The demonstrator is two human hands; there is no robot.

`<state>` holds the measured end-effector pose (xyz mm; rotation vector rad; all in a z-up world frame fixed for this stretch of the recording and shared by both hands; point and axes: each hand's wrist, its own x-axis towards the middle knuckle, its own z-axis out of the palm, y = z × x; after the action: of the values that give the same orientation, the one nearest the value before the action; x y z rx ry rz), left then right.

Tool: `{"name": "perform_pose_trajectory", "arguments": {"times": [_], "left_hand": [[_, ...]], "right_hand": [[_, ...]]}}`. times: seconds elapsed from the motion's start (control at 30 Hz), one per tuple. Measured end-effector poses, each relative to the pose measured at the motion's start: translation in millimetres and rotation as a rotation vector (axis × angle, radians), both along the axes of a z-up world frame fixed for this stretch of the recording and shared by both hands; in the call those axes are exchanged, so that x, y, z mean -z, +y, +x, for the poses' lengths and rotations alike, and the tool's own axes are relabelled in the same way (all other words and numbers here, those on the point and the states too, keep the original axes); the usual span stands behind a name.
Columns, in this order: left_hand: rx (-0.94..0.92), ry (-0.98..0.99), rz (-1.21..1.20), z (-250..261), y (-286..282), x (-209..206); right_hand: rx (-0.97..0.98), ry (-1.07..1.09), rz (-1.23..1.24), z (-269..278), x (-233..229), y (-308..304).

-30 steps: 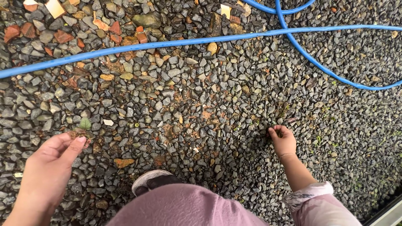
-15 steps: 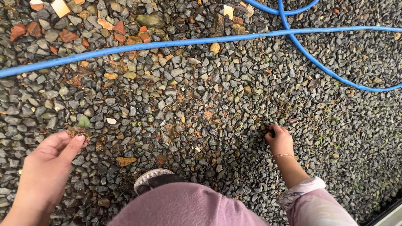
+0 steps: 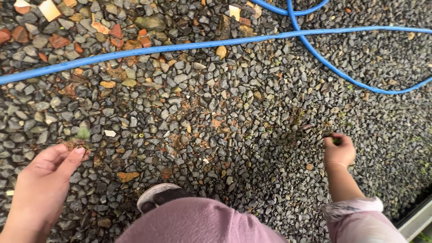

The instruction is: Pulling weeds and picking up plant debris from a gravel surface in a garden area.

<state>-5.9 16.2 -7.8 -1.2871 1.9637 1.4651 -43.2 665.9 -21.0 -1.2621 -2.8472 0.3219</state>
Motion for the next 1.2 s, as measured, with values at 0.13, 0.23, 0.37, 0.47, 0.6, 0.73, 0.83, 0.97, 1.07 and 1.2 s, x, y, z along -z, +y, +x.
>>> {"name": "perform_pose_trajectory", "arguments": {"times": [0.13, 0.23, 0.37, 0.47, 0.6, 0.73, 0.83, 0.97, 1.07, 1.2], "left_hand": [[0.084, 0.058, -0.002, 2, 0, 7], [0.07, 0.112, 0.007, 2, 3, 18], [0.026, 0.084, -0.053, -1, 7, 16], [0.035, 0.12, -0.052, 2, 4, 29], [0.047, 0.084, -0.071, -3, 8, 19], [0.031, 0.121, -0.053, 0, 5, 17], [0.046, 0.113, -0.055, 2, 3, 15], [0.019, 0.215, 0.026, 18, -10, 53], [-0.002, 0.158, -0.007, 19, -4, 60], [0.04, 0.045, -0.097, 10, 10, 48]], "right_hand": [[0.127, -0.074, -0.201, 28, -15, -13], [0.143, -0.276, -0.24, 53, -10, -13], [0.068, -0.436, -0.239, 74, -1, -6], [0.329, -0.133, -0.222, 76, 8, 21], [0.401, -0.103, -0.258, 65, 9, 38], [0.55, 0.189, -0.43, 33, -7, 11], [0.559, 0.21, -0.439, 5, -19, -1], [0.611, 0.238, -0.355, -28, -2, 40], [0.549, 0.202, -0.335, -53, 14, 53], [0.431, 0.04, -0.289, -69, 32, 57]]}}
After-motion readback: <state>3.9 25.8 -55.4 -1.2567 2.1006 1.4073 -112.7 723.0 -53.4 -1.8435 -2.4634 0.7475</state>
